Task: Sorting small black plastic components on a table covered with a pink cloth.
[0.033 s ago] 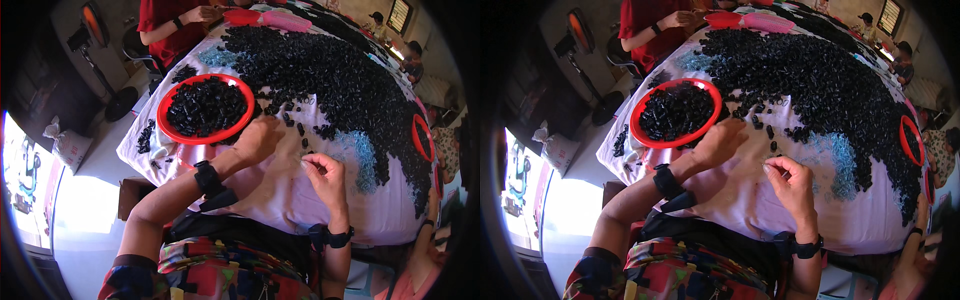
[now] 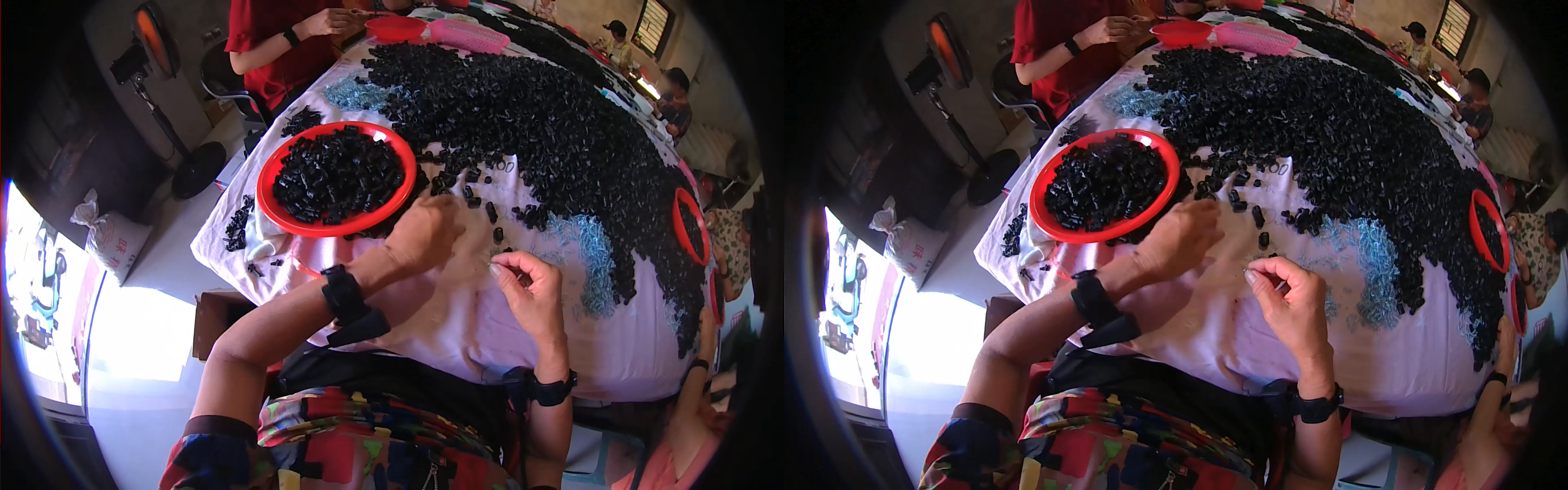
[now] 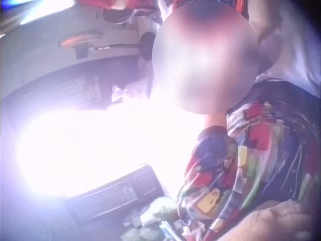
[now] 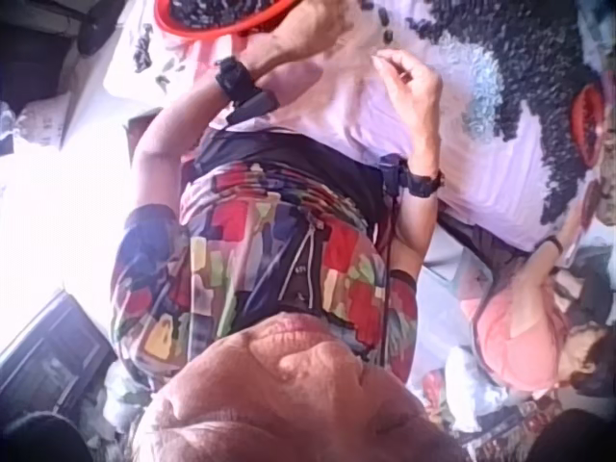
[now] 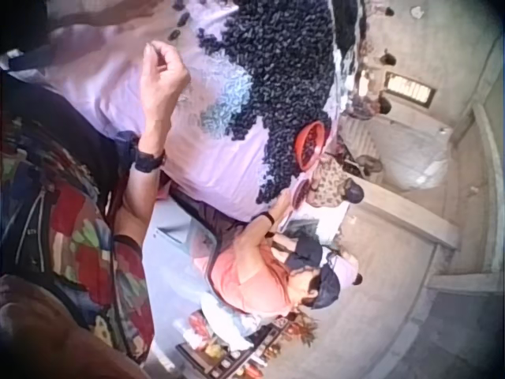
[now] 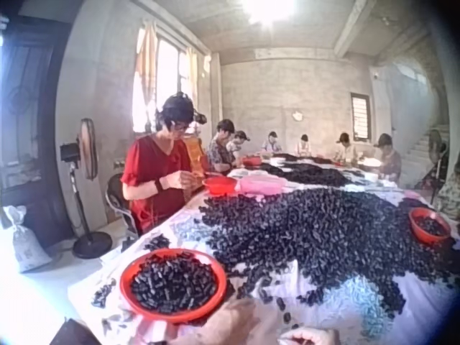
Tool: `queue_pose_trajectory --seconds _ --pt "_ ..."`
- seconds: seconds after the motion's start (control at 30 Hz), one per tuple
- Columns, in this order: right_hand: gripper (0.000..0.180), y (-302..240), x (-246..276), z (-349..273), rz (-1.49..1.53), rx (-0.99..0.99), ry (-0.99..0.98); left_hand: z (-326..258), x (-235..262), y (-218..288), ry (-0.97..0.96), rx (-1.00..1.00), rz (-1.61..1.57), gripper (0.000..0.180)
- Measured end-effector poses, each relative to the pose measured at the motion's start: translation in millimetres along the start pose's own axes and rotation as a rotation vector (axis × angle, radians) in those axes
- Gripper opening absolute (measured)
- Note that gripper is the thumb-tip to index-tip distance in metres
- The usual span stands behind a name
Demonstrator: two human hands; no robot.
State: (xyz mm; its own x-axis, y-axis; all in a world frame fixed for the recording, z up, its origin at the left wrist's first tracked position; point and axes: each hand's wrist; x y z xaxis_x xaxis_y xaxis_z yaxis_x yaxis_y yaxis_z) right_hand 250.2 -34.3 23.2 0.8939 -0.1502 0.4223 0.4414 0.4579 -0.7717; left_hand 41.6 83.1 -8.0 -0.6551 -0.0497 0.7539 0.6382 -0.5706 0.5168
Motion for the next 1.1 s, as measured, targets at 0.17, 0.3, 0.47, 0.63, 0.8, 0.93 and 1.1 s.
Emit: queue_pose_trajectory --seconds 0.17,0.3,0.47,0.63,0.8,0.93,1.1 --pt "0.015 1.4 0.1 -2.3 -0.081 0.009 0.022 -4.3 1.8 38.0 -0.273 0.281 -0.369 0.031" --pt "0.014 0.2 -0.7 0.2 -0.116 -0.018 -0.026 17.4 -9.7 10.8 0.088 0.223 -0.010 0.035" --pt "0.011 9.5 -7.3 -2.7 -0.187 0.084 -0.028 27.5 -18.0 -0.1 0.024 0.176 0.240 0.012" --pt "0.011 4.9 -9.5 -3.3 -0.234 0.102 -0.046 24.4 -11.6 6.3 -0.044 0.199 0.185 0.011" --pt "0.010 0.9 -9.7 -2.1 -0.197 0.106 -0.007 -0.1 -4.1 15.0 -0.110 0.144 -0.158 0.019" --pt "0.011 -11.3 -10.3 -2.3 -0.109 0.142 0.018 -20.7 30.9 32.5 -0.559 0.595 -0.807 0.031" --pt "0.013 -22.7 -17.5 -1.4 -0.092 0.266 -0.023 -49.4 36.3 32.0 -0.730 0.876 -1.479 0.027"
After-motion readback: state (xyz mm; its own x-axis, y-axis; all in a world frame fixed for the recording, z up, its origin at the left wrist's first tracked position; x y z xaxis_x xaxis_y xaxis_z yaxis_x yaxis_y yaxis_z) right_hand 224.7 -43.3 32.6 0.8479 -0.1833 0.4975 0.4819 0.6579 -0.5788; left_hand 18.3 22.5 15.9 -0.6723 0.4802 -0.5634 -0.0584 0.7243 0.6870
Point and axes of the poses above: each hand's wrist, its own z-axis towards the middle knuckle, its own x-axis out of the back of the hand, y = z × x, and after that the axes turned 15 degrees about x, right-handed
